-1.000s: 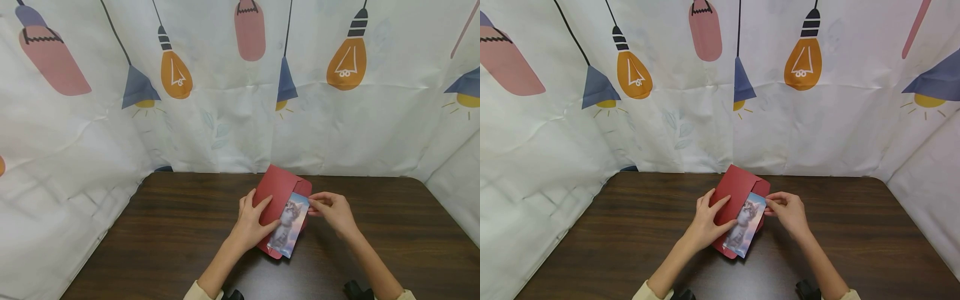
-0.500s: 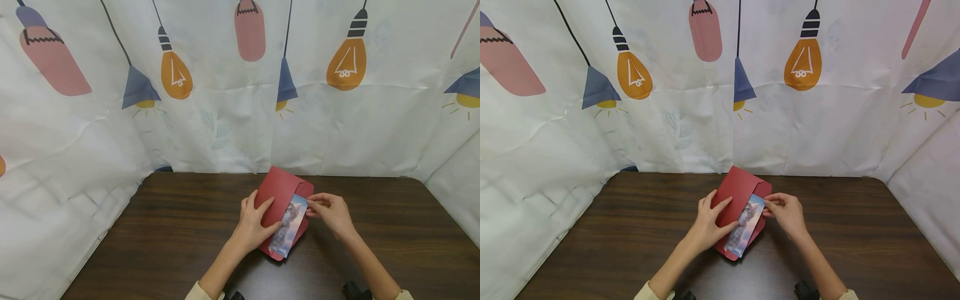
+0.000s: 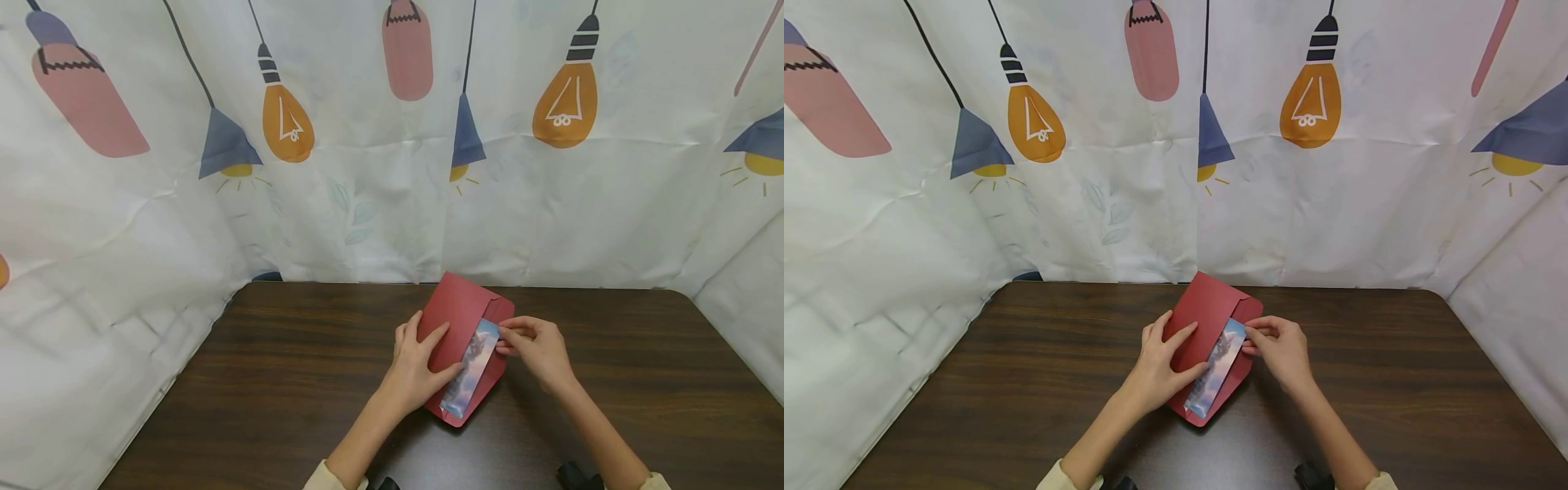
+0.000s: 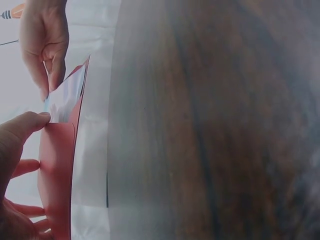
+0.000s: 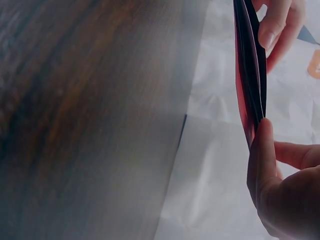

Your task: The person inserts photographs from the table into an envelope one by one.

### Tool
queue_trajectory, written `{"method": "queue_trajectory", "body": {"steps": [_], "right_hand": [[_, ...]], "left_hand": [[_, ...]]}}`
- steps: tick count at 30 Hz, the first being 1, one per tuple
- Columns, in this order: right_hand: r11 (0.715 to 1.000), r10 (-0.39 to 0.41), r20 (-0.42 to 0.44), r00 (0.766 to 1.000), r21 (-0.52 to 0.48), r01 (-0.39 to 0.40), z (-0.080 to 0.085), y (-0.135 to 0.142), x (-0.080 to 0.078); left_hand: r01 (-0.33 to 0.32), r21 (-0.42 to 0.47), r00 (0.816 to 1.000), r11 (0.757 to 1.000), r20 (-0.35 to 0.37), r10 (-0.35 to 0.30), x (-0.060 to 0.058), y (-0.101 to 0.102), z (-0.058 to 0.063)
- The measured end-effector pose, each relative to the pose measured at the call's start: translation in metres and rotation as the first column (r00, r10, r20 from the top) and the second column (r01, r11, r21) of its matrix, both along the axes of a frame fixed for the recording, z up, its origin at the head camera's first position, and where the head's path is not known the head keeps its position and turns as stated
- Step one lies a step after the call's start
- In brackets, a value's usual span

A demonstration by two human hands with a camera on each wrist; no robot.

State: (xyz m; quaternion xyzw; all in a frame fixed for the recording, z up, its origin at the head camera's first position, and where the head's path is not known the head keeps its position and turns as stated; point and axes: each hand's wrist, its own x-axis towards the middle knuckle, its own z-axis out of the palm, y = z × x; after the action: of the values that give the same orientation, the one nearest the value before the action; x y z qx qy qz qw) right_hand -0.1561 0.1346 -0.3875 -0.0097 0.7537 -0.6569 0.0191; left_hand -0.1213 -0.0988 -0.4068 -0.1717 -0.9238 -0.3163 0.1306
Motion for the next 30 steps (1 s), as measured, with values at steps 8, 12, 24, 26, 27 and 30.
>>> {"method": "queue_trajectory", "body": {"steps": [8,12,24,26,27,30], "right_hand": [[1.0,-0.005,0.011,1.0,-0.006,0.005,0.0001,-0.0025,0.0014],[1.0,-0.005,0.011,1.0,-0.015,0.005,0.0001,-0.004,0.0023],[1.0,-0.022,0.023,0.999,-0.017,0.023,-0.0007,-0.0068,0.0033],[1.0,-0.023,0.025,0.999,-0.015,0.023,-0.0009,-0.0072,0.0036],[1.0,-0.024,0.026,0.999,-0.014,0.024,-0.0009,-0.0073,0.0037],[1.0,-0.026,0.026,0.999,-0.01,0.026,-0.0011,-0.0078,0.004]], "left_hand": [[0.001,0.002,1.0,1.0,0.014,-0.001,0.0004,0.0013,0.0001],[0.002,0.0,1.0,1.0,0.014,-0.002,0.0005,0.0014,-0.0003],[0.009,-0.006,0.999,1.0,0.033,-0.009,0.0,0.0025,-0.0007],[0.01,-0.008,1.0,1.0,0.029,-0.01,0.0002,0.0029,-0.0007],[0.011,-0.009,1.0,1.0,0.029,-0.01,0.0004,0.0032,-0.0007],[0.016,-0.016,1.0,1.0,0.025,-0.016,0.0011,0.0044,-0.0004]]}}
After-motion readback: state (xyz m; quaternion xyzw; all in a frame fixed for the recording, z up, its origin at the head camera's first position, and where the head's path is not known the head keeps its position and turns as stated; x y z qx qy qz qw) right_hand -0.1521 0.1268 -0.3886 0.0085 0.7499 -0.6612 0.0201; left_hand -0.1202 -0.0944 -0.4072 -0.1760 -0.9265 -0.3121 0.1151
